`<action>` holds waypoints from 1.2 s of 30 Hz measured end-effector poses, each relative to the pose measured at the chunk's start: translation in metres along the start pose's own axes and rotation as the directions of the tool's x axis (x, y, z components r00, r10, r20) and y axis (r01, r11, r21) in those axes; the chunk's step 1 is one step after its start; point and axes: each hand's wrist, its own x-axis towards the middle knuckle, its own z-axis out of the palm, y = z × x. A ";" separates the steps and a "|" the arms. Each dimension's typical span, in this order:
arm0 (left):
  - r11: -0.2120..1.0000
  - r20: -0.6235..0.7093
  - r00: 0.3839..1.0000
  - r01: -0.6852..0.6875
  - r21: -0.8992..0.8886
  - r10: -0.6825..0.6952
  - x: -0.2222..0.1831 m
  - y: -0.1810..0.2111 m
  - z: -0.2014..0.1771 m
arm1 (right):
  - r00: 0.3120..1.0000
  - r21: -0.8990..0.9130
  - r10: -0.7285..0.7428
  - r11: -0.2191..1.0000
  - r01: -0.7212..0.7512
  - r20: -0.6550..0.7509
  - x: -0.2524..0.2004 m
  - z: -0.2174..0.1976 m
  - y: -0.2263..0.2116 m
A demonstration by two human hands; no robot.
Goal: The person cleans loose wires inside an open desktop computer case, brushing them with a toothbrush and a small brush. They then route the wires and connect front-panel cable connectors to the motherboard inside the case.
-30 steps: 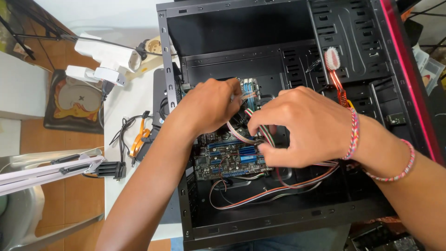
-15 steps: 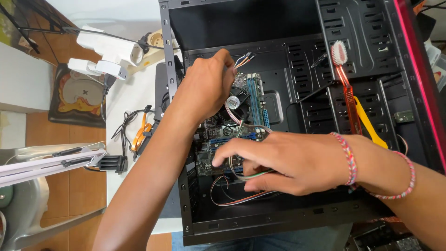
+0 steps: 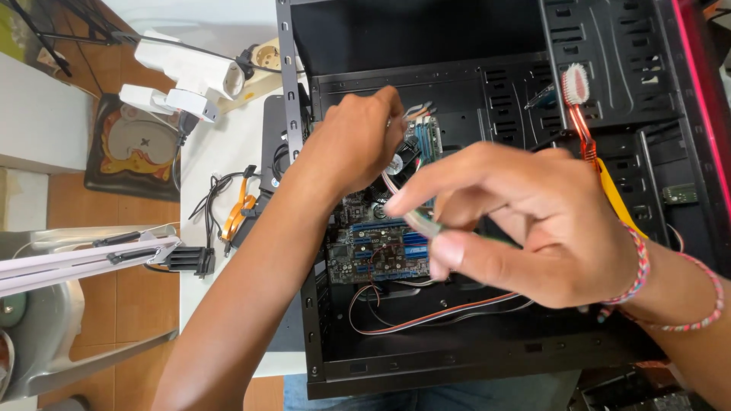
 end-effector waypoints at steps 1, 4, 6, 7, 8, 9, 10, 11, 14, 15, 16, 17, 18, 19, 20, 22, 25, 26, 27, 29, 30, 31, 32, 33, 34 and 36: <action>1.000 0.003 1.000 0.000 -0.002 0.000 0.001 -0.002 0.001 | 1.000 0.000 0.004 1.000 -0.004 -0.001 0.003 -0.001 0.000; 0.991 -0.080 0.994 -0.087 -0.100 0.080 0.002 -0.003 0.000 | 0.912 0.103 0.107 0.982 -0.160 0.396 0.011 0.000 0.004; 0.988 -0.079 0.995 -0.068 -0.140 0.058 0.002 0.001 -0.003 | 0.770 0.222 0.053 0.943 -0.249 0.635 0.017 0.008 0.010; 0.988 -0.078 0.995 -0.067 -0.141 0.057 0.002 0.000 -0.003 | 0.770 0.222 0.054 0.942 -0.250 0.636 0.015 0.015 0.017; 0.987 -0.083 0.995 -0.074 -0.145 0.063 0.002 0.000 -0.002 | 0.742 0.158 0.091 0.953 -0.259 0.665 0.013 0.022 0.024; 0.986 -0.088 0.994 -0.080 -0.149 0.068 0.002 0.000 -0.002 | 0.712 0.093 0.129 0.960 -0.265 0.691 0.012 0.029 0.032; 0.986 -0.088 0.994 -0.079 -0.149 0.066 0.002 0.000 -0.002 | 0.711 0.094 0.129 0.960 -0.265 0.692 0.011 0.034 0.039; 0.987 -0.083 0.994 -0.083 -0.135 0.072 0.002 0.000 -0.002 | 0.684 -0.061 0.217 0.968 -0.244 0.697 0.009 0.039 0.046; 0.989 -0.073 0.994 -0.087 -0.116 0.079 0.003 -0.002 0.001 | 0.688 -0.256 0.219 0.965 -0.051 0.692 -0.001 0.050 0.072; 0.990 -0.070 0.994 -0.089 -0.110 0.082 0.003 -0.003 0.002 | 0.702 -0.294 0.130 0.948 0.118 0.700 -0.005 0.053 0.082; 0.990 -0.069 0.994 -0.087 -0.110 0.079 0.002 -0.001 0.001 | 0.701 -0.292 0.129 0.949 0.117 0.701 -0.008 0.053 0.086; 0.991 -0.056 0.996 -0.070 -0.112 0.064 0.002 0.000 0.001 | 0.763 -0.328 0.076 0.927 0.184 0.643 -0.010 0.053 0.090; 0.992 -0.043 0.998 -0.053 -0.114 0.049 0.002 0.001 0.000 | 0.814 -0.368 0.016 0.897 0.245 0.581 -0.012 0.054 0.094; 0.992 -0.040 0.998 -0.051 -0.114 0.046 0.002 0.001 0.000 | 0.813 -0.365 0.015 0.899 0.244 0.582 -0.012 0.054 0.097; 0.993 -0.033 0.998 -0.048 -0.105 0.045 0.001 0.001 0.000 | 0.824 -0.370 0.001 0.894 0.254 0.566 -0.011 0.055 0.099; 0.994 -0.027 0.999 -0.048 -0.096 0.046 0.001 0.002 0.000 | 0.835 -0.378 -0.013 0.888 0.262 0.549 -0.009 0.058 0.103; 0.994 -0.019 0.999 -0.040 -0.100 0.038 0.002 -0.001 0.002 | 0.682 -0.465 0.198 0.854 0.232 0.704 -0.002 0.067 0.105; 0.993 -0.036 0.997 -0.072 -0.093 0.069 0.003 -0.004 0.005 | 0.666 -0.480 0.234 0.851 0.211 0.708 0.001 0.070 0.103; 0.991 -0.053 0.994 -0.105 -0.084 0.100 0.004 -0.007 0.008 | 0.651 -0.496 0.269 0.847 0.191 0.710 0.004 0.073 0.100; 0.991 -0.047 0.994 -0.102 -0.091 0.098 0.004 -0.007 0.008 | 0.616 -0.528 0.349 0.840 0.129 0.706 0.009 0.078 0.091; 0.990 -0.039 0.994 -0.102 -0.101 0.098 0.004 -0.007 0.008 | 0.576 -0.561 0.428 0.825 0.065 0.696 0.011 0.080 0.087; 0.990 -0.040 0.995 -0.100 -0.100 0.096 0.005 -0.008 0.008 | 0.575 -0.560 0.427 0.826 0.067 0.698 0.006 0.085 0.096; 0.989 -0.034 0.994 -0.104 -0.105 0.101 0.005 -0.009 0.009 | 0.614 -0.530 0.378 0.844 0.079 0.694 0.002 0.089 0.105; 0.988 -0.028 0.994 -0.111 -0.110 0.108 0.006 -0.010 0.010 | 0.652 -0.501 0.328 0.860 0.092 0.684 -0.003 0.094 0.115; 0.988 -0.029 0.994 -0.111 -0.109 0.109 0.005 -0.008 0.008 | 0.652 -0.501 0.328 0.860 0.093 0.684 -0.003 0.094 0.117; 0.993 -0.017 0.997 -0.073 -0.091 0.072 0.005 -0.004 0.005 | 0.674 -0.505 0.212 0.819 0.272 0.707 -0.003 0.094 0.123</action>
